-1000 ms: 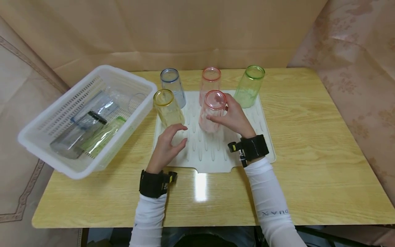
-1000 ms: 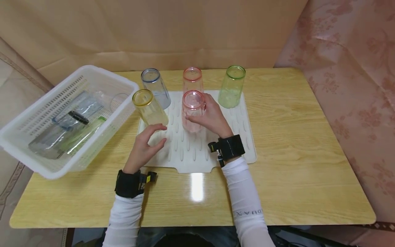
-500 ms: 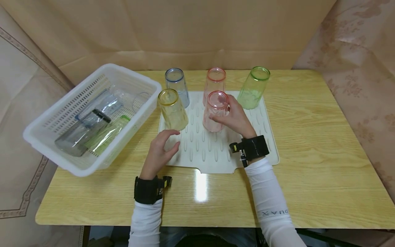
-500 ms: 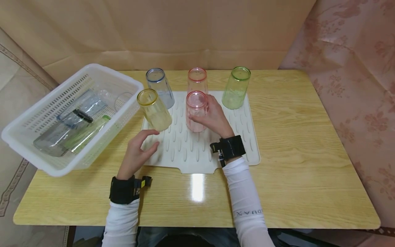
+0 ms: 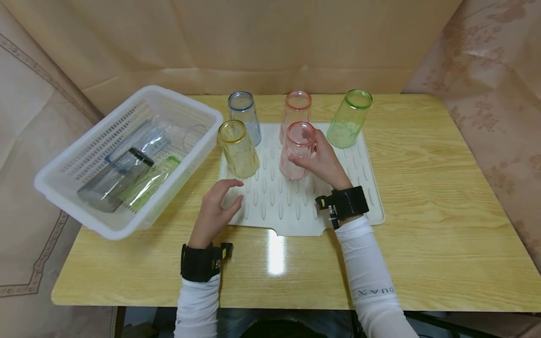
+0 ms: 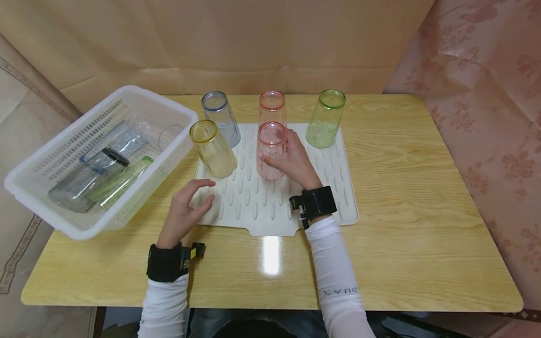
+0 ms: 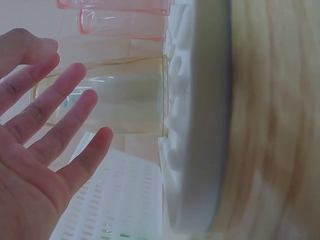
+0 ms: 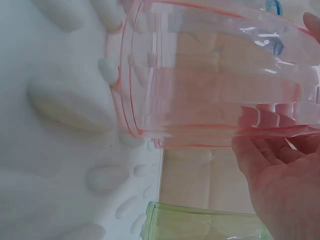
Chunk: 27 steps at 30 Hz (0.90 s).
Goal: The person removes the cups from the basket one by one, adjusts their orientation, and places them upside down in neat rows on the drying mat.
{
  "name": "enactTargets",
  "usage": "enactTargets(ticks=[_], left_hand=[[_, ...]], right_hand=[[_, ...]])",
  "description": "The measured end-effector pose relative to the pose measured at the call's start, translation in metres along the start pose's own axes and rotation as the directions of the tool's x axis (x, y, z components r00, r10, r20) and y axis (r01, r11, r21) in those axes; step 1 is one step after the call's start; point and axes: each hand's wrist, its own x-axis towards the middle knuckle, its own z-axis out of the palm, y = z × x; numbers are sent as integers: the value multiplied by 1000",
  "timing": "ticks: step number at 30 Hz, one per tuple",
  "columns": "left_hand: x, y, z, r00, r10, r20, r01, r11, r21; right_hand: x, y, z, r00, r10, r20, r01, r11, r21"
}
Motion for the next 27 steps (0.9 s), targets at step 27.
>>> enactTargets(ticks=[27], left_hand=[[21,-1,-47,993,115,-23,-109,975,195]], right_hand=[[-58,11,-24,990,-3,-139,-4,998,-55]])
